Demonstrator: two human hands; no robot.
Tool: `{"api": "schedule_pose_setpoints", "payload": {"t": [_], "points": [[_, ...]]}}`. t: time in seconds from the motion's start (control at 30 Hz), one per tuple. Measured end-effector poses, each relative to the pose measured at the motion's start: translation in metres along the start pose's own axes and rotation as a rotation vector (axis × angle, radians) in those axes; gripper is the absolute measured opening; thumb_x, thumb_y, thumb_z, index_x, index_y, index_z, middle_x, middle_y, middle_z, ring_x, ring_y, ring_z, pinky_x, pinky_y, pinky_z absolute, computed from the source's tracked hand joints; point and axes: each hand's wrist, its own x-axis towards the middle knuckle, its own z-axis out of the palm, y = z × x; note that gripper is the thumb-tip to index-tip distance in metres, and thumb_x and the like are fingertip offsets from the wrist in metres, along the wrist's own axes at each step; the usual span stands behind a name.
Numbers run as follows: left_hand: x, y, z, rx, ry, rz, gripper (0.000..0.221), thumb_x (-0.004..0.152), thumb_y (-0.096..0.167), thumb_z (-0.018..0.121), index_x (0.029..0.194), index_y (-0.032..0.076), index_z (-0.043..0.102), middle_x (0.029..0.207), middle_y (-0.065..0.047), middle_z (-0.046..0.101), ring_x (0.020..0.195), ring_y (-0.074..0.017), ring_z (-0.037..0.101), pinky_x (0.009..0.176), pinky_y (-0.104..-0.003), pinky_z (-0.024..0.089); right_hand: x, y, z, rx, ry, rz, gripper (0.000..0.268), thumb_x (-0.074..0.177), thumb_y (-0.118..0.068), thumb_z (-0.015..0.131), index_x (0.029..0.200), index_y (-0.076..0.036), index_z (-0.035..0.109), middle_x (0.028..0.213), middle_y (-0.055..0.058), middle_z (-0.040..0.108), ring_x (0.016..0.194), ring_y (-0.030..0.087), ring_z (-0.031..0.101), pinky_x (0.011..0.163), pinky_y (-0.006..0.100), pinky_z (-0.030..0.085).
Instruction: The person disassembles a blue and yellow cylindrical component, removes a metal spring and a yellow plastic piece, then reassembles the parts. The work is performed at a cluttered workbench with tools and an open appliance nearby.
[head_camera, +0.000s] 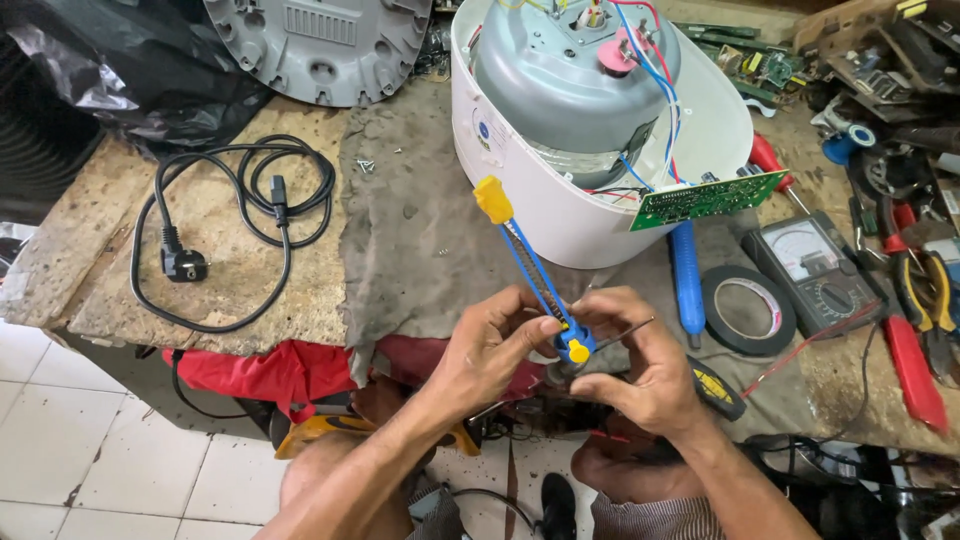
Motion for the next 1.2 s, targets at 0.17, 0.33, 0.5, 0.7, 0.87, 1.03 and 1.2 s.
{"api": "schedule_pose_setpoints", "payload": {"t": [0.17,0.33,0.5,0.7,0.87,1.03,1.2], "points": [[0.001,-0.008,-0.009,0.074,-0.022,0.020,0.021,0.098,0.019,0.069,0.109,0.002,0.071,0.076,-0.008,0.069,0.076,-0.0099,0.063,0.071,-0.033,0.060,0.013,-0.018,-0.012,-0.425,-0.034,-0.301,0.067,0.073,-0.024,0.090,0.128,-0.003,0.058,0.144,0.028,0.050,0.128,0.042,0.058,0.108,0.052,0.049],[0.006,0.002,-0.007,0.164,-0.060,0.047,0.018,0.097,0.020,0.070,0.107,0.005,0.069,0.077,-0.010,0.066,0.066,-0.0102,0.064,0.058,-0.030,0.057,0.022,-0.022,-0.003,-0.821,-0.032,-0.472,0.035,0.084,-0.032,0.083,0.112,-0.014,0.071,0.140,0.019,0.057,0.133,0.045,0.054,0.112,0.063,0.039],[0.008,-0.009,-0.016,0.164,-0.107,0.040,0.016,0.099,0.019,0.068,0.104,0.005,0.065,0.068,-0.009,0.064,0.047,-0.0114,0.060,0.045,-0.022,0.052,0.023,-0.017,-0.003,-0.912,-0.066,-0.445,0.028,0.090,-0.038,0.077,0.106,-0.017,0.070,0.122,0.006,0.067,0.123,0.033,0.060,0.118,0.066,0.026],[0.010,-0.025,-0.033,-0.061,-0.288,-0.053,0.036,0.091,0.002,0.074,0.124,0.002,0.060,0.100,-0.010,0.072,0.093,-0.0133,0.070,0.085,-0.032,0.060,0.022,0.005,-0.005,-0.683,-0.097,-0.297,0.035,0.082,-0.033,0.084,0.104,-0.011,0.070,0.097,0.006,0.070,0.103,0.029,0.068,0.119,0.064,0.028],[0.018,-0.025,-0.050,0.010,-0.307,-0.108,0.047,0.080,0.001,0.084,0.120,0.001,0.060,0.091,-0.009,0.071,0.087,-0.0143,0.072,0.084,-0.033,0.061,0.019,0.043,0.003,-0.356,-0.156,-0.141,0.041,0.078,-0.034,0.088,0.106,-0.008,0.072,0.090,0.007,0.070,0.093,0.028,0.071,0.114,0.056,0.041],[0.019,-0.026,-0.056,0.062,-0.292,-0.136,0.046,0.076,0.004,0.088,0.114,0.000,0.062,0.084,-0.010,0.068,0.079,-0.0148,0.070,0.078,-0.031,0.062,0.022,0.046,0.011,-0.201,-0.215,-0.017,0.039,0.077,-0.019,0.089,0.107,-0.002,0.071,0.087,0.013,0.070,0.089,0.032,0.073,0.109,0.057,0.048],[0.021,-0.034,-0.058,0.129,-0.291,-0.134,0.043,0.074,0.005,0.090,0.109,-0.002,0.066,0.077,-0.014,0.067,0.074,-0.0178,0.070,0.073,-0.032,0.063,0.027,0.048,0.012,-0.116,-0.286,0.089,0.033,0.079,-0.018,0.087,0.106,-0.005,0.072,0.090,0.011,0.071,0.091,0.028,0.074,0.100,0.053,0.053]]}}
